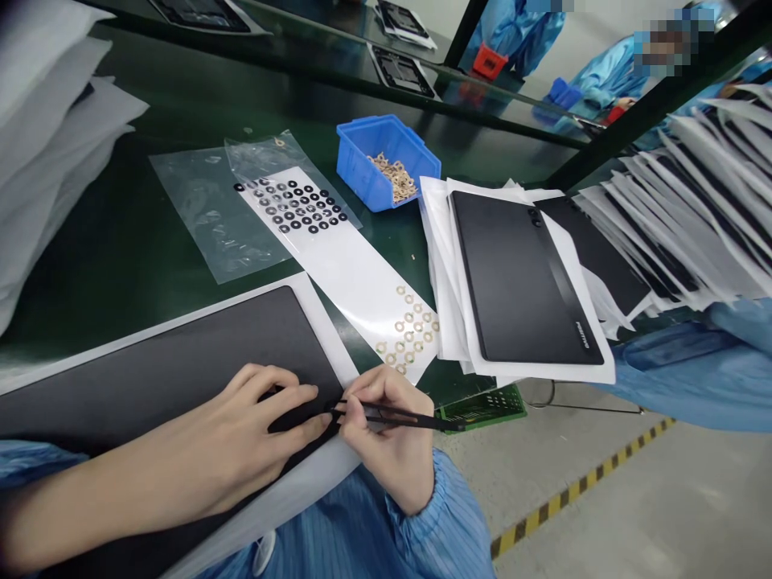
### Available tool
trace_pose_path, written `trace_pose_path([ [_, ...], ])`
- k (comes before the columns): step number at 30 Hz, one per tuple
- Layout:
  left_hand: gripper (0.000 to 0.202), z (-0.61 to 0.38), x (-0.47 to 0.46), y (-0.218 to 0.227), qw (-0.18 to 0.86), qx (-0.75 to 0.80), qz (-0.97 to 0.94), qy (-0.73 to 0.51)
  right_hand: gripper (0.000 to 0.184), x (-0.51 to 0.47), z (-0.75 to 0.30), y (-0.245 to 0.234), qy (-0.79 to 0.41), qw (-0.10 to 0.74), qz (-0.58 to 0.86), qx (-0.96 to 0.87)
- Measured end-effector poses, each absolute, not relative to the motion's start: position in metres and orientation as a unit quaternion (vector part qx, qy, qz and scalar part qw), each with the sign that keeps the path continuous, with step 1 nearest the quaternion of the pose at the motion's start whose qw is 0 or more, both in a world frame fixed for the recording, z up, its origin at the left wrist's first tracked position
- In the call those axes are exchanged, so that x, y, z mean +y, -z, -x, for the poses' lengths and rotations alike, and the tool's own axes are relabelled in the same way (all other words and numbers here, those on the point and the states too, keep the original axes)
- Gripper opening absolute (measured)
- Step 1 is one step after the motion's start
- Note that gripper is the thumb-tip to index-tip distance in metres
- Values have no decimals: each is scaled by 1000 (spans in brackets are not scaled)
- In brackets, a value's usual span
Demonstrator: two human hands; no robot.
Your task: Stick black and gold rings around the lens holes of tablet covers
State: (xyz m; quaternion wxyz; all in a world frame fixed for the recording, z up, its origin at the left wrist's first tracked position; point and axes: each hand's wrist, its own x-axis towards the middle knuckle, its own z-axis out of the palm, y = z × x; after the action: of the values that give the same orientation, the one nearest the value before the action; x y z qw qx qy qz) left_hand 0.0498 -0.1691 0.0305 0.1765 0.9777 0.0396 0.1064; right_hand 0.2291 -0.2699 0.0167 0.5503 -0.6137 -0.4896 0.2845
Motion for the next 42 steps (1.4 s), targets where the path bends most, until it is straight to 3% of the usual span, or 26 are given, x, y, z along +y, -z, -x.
trace_pose_path([
  [8, 30, -48, -171, -31, 175, 41, -978, -108, 20, -266, -236, -21, -315, 523, 608, -508],
  [12, 31, -47, -171, -30, 177, 39, -978, -107, 13, -265, -242, -24, -363, 541, 585, -483],
  [24, 29, -49, -168, -33, 172, 33, -979, -101, 12, -267, -241, -22, -291, 554, 578, -525],
  [42, 25, -47, -170, -31, 180, 39, -978, -103, 5, -267, -242, -19, -319, 581, 555, -503],
])
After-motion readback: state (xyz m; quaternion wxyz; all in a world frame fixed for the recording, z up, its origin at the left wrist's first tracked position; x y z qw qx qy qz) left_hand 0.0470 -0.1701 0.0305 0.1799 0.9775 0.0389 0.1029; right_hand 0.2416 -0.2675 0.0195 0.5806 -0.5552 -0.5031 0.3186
